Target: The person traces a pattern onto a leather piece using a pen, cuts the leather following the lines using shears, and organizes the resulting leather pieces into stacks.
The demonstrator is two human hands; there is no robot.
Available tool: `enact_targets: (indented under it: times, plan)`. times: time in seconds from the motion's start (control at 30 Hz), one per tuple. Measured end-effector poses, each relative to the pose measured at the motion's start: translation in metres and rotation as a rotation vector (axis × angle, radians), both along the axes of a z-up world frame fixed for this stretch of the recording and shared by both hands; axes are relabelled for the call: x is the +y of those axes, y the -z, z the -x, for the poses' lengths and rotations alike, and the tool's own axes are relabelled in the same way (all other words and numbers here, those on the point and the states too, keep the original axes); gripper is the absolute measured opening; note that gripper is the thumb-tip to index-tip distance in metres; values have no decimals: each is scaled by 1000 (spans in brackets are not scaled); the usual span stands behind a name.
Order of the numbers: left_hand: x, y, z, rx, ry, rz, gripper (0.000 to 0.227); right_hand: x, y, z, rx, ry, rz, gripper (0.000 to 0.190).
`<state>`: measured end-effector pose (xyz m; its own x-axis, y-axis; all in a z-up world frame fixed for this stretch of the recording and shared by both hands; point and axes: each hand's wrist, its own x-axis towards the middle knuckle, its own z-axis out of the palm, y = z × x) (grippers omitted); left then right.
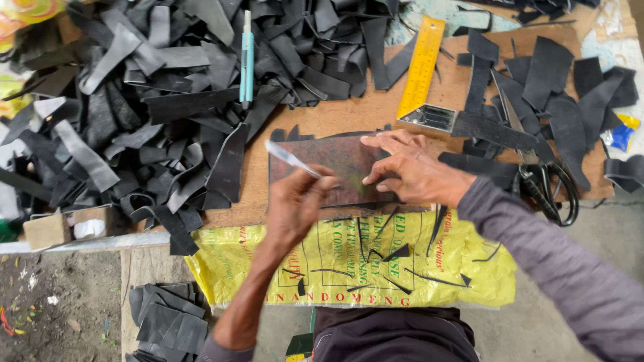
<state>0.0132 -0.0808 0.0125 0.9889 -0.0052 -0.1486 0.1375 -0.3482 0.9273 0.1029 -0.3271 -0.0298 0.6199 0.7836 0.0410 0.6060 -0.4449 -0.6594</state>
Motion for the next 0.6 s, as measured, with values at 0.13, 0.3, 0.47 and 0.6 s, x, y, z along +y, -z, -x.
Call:
enact_targets:
  times: [0.13,0.3,0.47,0.6]
  plan:
    - [66,-21,2,144,-95,-531,27,41,-3,15,-149,215,112,30]
    - [104,-5,20,41,-178,-738,36,71,-5,3,-253,267,14,52]
    - [114,8,25,94,-233,-688,37,84,-2,-8,-242,266,105,66]
    - [115,14,23,71,-260,-664,38,92,-3,-18,-163,272,141,70]
